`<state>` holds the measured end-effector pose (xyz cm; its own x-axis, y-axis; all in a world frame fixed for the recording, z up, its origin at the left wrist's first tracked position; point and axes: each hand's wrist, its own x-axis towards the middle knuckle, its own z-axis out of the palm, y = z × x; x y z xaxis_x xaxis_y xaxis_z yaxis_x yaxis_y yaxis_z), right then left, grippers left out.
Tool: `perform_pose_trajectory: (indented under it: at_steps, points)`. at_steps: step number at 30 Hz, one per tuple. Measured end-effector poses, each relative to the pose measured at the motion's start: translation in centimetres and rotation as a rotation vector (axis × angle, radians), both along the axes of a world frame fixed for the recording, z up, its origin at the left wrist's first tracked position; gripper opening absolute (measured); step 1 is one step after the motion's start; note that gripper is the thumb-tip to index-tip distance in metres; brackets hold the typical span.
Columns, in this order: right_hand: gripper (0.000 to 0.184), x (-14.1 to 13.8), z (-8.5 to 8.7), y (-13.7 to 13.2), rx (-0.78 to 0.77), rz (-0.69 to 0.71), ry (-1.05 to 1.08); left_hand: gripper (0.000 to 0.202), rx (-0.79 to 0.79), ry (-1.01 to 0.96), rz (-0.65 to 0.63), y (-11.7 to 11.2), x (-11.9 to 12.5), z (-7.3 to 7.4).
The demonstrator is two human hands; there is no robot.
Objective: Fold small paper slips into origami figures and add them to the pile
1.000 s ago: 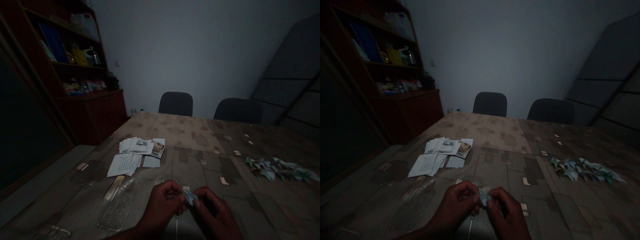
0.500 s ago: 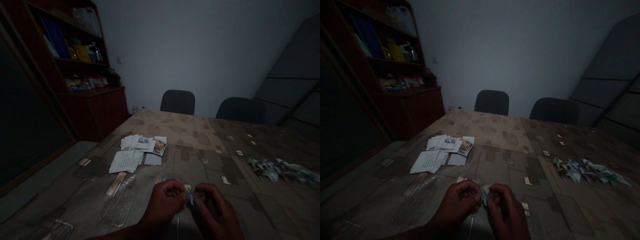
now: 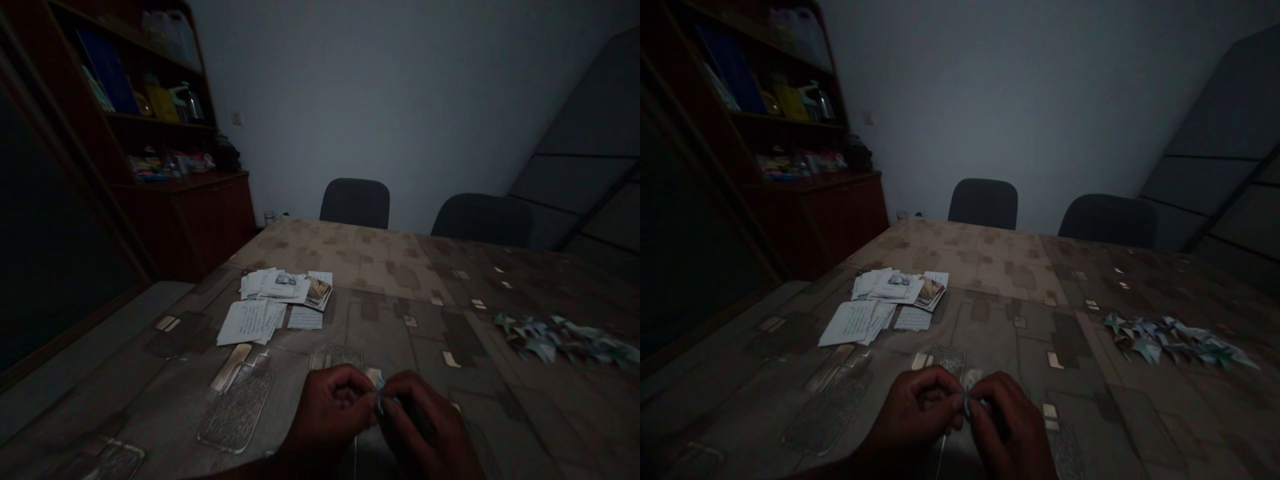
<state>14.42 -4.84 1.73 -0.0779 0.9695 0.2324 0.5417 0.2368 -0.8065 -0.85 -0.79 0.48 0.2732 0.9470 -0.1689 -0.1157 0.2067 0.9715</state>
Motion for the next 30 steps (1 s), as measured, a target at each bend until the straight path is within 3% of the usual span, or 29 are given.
perform_pose_trajectory:
  at_steps: [11,19,30]
  points:
    - [0.015,0.3,0.1,0.0,0.169,0.082,-0.024,0.022,-0.125,-0.057,0.018,0.4,0.2,-0.8]
    - [0.026,-0.1,-1.1,0.2,-0.143,-0.074,0.259,0.015,-0.091,-0.073,0.003,0.2,0.1,0.1]
    - [0.033,-0.4,-1.3,0.5,-0.275,-0.141,0.46,0.006,0.09,-0.063,-0.065,0.0,-0.3,-0.1]
